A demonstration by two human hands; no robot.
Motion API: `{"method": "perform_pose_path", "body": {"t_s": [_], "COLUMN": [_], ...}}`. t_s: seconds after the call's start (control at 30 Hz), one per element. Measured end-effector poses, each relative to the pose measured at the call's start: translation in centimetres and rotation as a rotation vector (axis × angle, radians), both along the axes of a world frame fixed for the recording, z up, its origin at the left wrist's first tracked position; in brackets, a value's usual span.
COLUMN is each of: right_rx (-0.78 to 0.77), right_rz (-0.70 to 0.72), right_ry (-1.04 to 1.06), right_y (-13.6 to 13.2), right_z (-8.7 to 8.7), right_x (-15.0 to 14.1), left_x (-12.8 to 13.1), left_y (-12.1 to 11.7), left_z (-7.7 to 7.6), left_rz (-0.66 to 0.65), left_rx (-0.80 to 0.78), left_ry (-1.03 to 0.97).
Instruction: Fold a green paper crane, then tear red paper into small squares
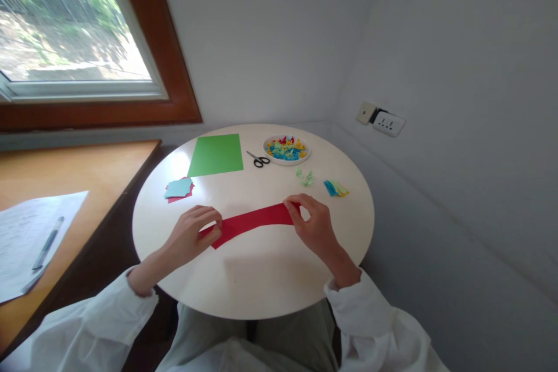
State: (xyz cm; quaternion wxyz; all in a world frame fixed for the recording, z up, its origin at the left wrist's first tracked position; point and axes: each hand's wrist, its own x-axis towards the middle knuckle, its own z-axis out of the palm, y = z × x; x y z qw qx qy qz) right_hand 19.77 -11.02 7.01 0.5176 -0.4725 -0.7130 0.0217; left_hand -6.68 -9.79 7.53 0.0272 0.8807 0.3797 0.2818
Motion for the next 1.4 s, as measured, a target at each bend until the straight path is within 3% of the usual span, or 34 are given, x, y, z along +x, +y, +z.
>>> {"method": "perform_pose_path", "body": {"t_s": [0.4, 0.53, 0.63, 0.73, 0.87, 0.97, 1.07, 1.27, 1.4], "right_rx": [0.000, 0.012, 0.064, 0.207, 0.363, 0.372, 0.357, 0.308, 0.291], "right_rz": [-0.095, -0.177, -0.217, -0.220, -0.023, 0.068, 0.124, 0.146, 0.131], "right_ry": [0.045, 0.176, 0.193, 0.074, -0.234, -0.427, -0.501, -0.530, -0.534], "right_y": [0.3, 0.7, 0.7, 0.1, -1.0, -1.7, -2.3, -3.4, -3.7], "right_z": [0.3, -0.1, -0.2, 0.0, 0.0, -0.9, -2.2, -4.3, -4.7], "right_x": [2.3, 3.5, 3.6, 2.1, -1.1, -2.9, -3.9, -4.7, -4.7], "left_x": [-2.0, -3.4, -3.3, -1.5, 2.0, 4.2, 5.6, 6.7, 6.9], "left_y": [0.4, 0.9, 1.2, 0.7, -0.3, -0.6, -0.3, 0.6, 1.0], "left_z": [-0.3, -0.4, -0.4, -0.4, -0.8, -1.4, -2.3, -3.6, -3.7], "left_rz": [0.056, 0.149, 0.174, 0.122, -0.030, -0.119, -0.148, 0.085, 0.099], "left_rx": [0.024, -0.075, -0.305, -0.686, -1.303, -1.620, -1.669, -1.481, -1.446], "left_ry": [-0.042, -0.153, -0.298, -0.565, -1.076, -1.295, -1.385, -1.595, -1.600]}}
